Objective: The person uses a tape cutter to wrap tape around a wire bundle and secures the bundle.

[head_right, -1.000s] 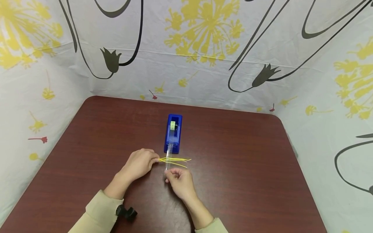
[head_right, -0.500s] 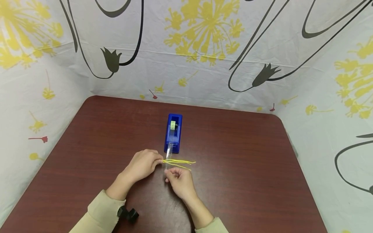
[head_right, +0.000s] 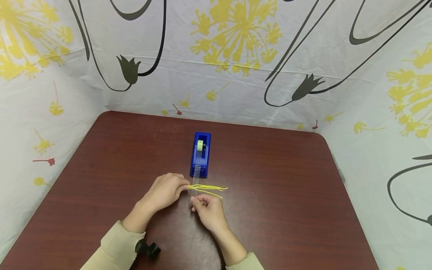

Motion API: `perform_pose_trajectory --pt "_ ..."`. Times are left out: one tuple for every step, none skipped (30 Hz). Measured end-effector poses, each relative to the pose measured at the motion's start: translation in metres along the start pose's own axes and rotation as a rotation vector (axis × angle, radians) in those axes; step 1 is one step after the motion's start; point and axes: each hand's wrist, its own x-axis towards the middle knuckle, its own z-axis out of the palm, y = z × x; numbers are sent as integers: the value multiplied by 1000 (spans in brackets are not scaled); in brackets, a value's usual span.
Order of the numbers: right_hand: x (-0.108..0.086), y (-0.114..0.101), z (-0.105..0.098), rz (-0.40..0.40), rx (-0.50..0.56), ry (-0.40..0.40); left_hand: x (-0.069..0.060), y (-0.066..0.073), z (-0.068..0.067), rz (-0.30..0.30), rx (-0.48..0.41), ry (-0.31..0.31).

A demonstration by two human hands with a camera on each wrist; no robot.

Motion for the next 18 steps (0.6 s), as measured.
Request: perform_pose_trajectory --pt "0 0 0 -2 1 0 0 0 0 0 -2 1" --pt "0 0 0 -2 1 0 0 0 0 0 -5 2" --pt "0 0 0 -2 1 0 0 -1 1 0 -5 4" --pt "0 0 0 -1 1 -1 0 -1 1 -1 -7 5" --pt "0 0 0 0 2 -2 0 -1 1 1 -7 7" --pt "0 0 0 0 3 -2 0 -2 2 2 -7 8" --pt "0 0 0 1 5 -2 0 -2 2 2 -5 9" --pt "0 0 0 3 8 -2 0 -2 3 4 -6 9" --pt "0 0 0 4 11 -2 0 -2 4 5 -4 9" --pt "0 0 0 5 14 -2 0 -2 4 6 -3 9" --pt "0 0 0 4 16 -2 0 -2 5 7 0 11" --pt "0 0 0 3 15 -2 0 -3 5 8 1 13" --pt "0 0 0 2 14 -2 0 -3 5 9 1 16" --pt "0 0 0 -1 11 -2 0 -3 6 9 1 19" --pt "0 0 0 -2 8 -3 0 -4 7 8 3 22" --pt "0 0 0 -5 5 -3 -1 -4 7 8 5 24" --pt "0 -1 0 -6 0 -3 -1 -5 8 8 5 26" --pt "0 -1 0 -7 -2 -4 -2 -5 8 9 5 27"
